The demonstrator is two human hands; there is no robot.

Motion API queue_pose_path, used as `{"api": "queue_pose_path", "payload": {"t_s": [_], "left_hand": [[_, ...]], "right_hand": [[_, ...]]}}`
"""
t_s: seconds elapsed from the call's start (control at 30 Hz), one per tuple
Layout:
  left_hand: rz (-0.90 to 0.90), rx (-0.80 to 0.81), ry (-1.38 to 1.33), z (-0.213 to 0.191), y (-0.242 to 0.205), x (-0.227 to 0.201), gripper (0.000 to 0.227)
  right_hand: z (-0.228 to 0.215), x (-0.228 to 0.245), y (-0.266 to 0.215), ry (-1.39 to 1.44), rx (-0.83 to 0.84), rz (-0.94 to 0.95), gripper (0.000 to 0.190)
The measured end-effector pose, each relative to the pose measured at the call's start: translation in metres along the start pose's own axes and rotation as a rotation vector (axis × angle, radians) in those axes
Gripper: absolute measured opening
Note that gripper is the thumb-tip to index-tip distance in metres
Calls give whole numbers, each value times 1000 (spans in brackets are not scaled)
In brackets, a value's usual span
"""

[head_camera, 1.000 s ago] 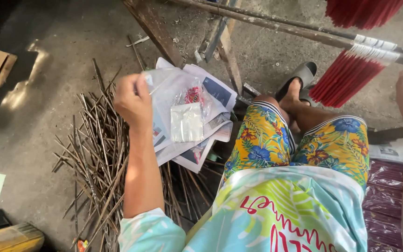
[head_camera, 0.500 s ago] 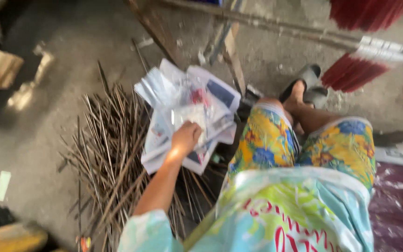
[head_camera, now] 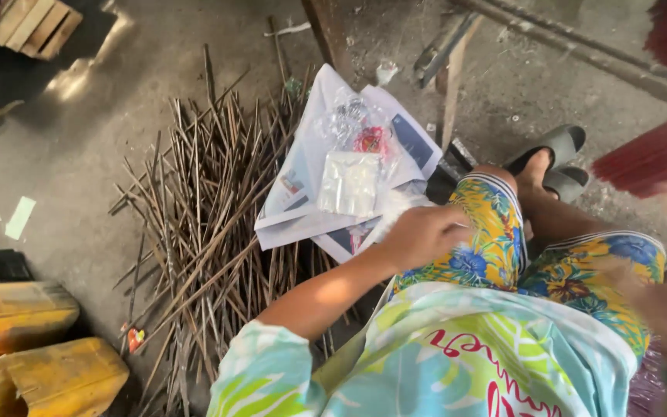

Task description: The person picks up a bundle of incense sticks from a wooden rack and places them into a clear plastic bag, repeating the process with another bundle before placing the bags into a white box.

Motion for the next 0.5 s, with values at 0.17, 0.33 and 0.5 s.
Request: {"api": "queue_pose_path", "payload": {"t_s": [0.17,0.33,0.5], "left_hand": [[74,256,-433,8,-2,-66,20],[19,297,-560,12,16,-34,25],[-55,504,-381,6,11,-24,36]], "right_hand": [[86,58,-44,611,-176,490,52],[75,62,-61,835,-495,670,11],[50,67,-77,742,-462,798,24]]}}
Point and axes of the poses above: each hand's wrist, its own y-axis towards the middle knuckle, its own z-axis out of the palm, x = y × z, the point moved 1 cm from there along y, towards the middle knuckle, and after that the axes turned 13 degrees about -z, right-handed, at the moved point
